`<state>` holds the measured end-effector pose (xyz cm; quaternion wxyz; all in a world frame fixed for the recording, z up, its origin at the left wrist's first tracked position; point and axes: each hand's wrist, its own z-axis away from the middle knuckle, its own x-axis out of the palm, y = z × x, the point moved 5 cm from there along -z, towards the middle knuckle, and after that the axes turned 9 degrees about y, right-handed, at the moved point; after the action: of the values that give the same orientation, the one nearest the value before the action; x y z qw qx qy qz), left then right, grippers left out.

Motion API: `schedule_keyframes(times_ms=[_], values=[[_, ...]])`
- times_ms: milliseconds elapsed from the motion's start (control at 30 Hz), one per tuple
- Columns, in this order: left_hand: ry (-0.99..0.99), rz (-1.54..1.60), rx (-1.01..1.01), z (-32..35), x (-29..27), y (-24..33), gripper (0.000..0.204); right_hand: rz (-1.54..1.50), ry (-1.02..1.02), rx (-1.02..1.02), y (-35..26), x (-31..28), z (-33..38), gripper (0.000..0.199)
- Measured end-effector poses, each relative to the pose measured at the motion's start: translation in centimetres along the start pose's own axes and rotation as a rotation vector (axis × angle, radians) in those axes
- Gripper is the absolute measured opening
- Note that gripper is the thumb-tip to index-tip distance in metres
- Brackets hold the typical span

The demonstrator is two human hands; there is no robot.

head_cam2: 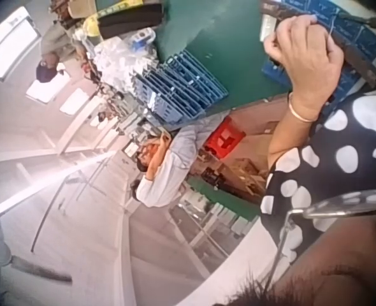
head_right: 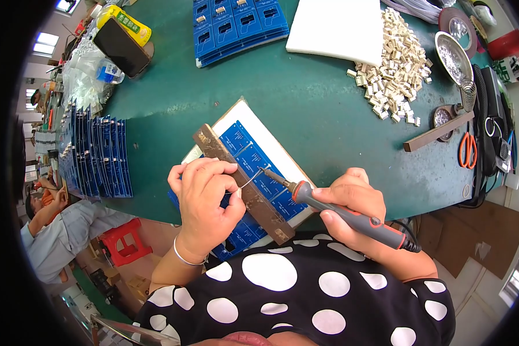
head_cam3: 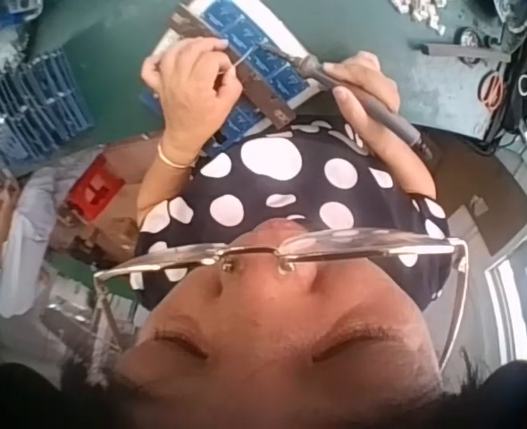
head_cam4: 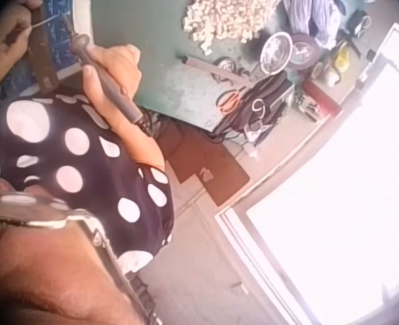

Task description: The person places circuit boards onto a fixture, secures them with a metal bar, and solders components onto the boards using a soldering iron and solder wire.

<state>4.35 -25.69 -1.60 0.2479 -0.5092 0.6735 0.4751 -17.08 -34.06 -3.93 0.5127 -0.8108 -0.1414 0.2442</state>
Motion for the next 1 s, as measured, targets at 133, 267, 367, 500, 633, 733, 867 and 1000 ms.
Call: schedule_keyframes(times_ms=[133,267,367,500,633,733,867,1000], values=[[0.003,-0.004,0.008,0.04,0.03,0.0,0.022,0.006,-0.01,0.005,0.01,0.2,0.07,0.031],[0.004,-0.013,0.015,0.02,0.05,0.01,0.022,-0.001,-0.018,0.015,-0.06,0.3,-0.06,0.031],[0.01,-0.018,0.015,-0.06,0.09,0.06,0.021,0.003,-0.02,0.014,-0.06,0.32,-0.18,0.031],[0.016,-0.019,0.007,-0.2,0.18,0.01,0.02,0.007,-0.023,0.011,0.0,0.41,-0.3,0.031],[0.021,-0.019,0.006,-0.34,0.22,0.05,0.019,0.005,-0.019,0.007,0.1,0.48,-0.35,0.03],[0.024,-0.024,0.007,-0.39,0.23,0.06,0.018,0.0,-0.018,0.002,0.15,0.55,-0.4,0.029],[0.034,-0.032,0.011,-0.48,0.22,0.13,0.018,0.021,0.012,-0.031,0.35,0.66,-0.32,0.029],[0.026,-0.001,0.022,-0.38,0.11,0.54,0.018,-0.027,0.065,-0.03,0.0,0.09,-0.08,0.028]])
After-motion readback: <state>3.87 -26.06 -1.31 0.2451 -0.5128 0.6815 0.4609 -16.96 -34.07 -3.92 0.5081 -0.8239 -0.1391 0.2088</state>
